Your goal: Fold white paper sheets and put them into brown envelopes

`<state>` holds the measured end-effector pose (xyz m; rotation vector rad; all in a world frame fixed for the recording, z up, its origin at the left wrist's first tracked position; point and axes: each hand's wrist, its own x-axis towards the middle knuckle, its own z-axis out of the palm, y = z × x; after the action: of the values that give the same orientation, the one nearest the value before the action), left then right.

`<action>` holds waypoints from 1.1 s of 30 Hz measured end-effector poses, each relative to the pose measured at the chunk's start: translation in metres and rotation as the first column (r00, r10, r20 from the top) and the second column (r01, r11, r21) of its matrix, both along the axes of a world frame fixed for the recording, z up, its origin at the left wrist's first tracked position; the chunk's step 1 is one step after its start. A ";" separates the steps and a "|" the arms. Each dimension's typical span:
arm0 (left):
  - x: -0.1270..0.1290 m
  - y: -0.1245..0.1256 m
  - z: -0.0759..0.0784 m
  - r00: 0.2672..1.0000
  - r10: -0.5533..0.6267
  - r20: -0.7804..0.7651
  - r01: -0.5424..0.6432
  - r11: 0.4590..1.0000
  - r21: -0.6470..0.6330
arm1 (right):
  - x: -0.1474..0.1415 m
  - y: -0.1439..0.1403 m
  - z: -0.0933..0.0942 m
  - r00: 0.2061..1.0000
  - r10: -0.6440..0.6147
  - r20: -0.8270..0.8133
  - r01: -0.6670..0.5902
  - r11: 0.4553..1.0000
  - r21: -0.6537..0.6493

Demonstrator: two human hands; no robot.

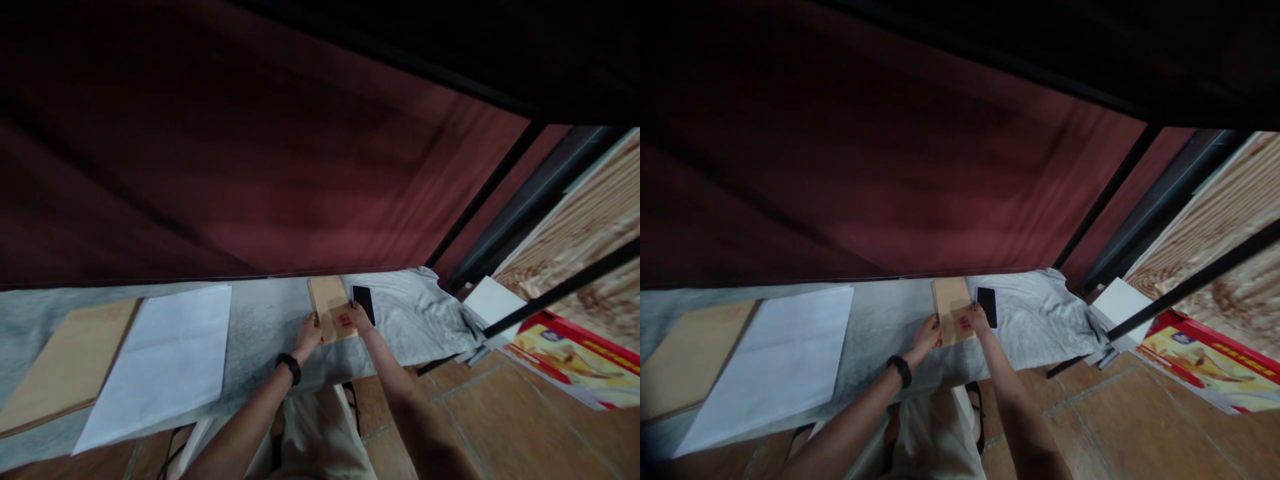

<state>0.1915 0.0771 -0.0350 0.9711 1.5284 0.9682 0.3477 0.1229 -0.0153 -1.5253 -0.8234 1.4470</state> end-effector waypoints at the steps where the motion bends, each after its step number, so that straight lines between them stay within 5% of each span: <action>1: 0.000 0.001 0.000 1.000 0.002 0.000 -0.002 1.000 0.012 | 0.000 0.001 0.000 1.000 -0.004 0.005 0.004 1.000 -0.012; 17: -0.005 0.005 -0.009 0.981 -0.121 -0.150 0.131 0.989 0.061 | -0.002 0.001 -0.008 0.997 0.081 0.020 -0.079 0.994 -0.080; 33: -0.014 0.010 0.001 0.819 -0.265 -0.509 0.335 0.941 0.048 | -0.003 -0.010 -0.001 0.999 0.047 -0.023 -0.046 0.998 0.034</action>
<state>0.1780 0.0873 -0.0337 1.6042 1.6646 0.6211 0.3443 0.1130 -0.0166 -1.4698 -0.8695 1.4752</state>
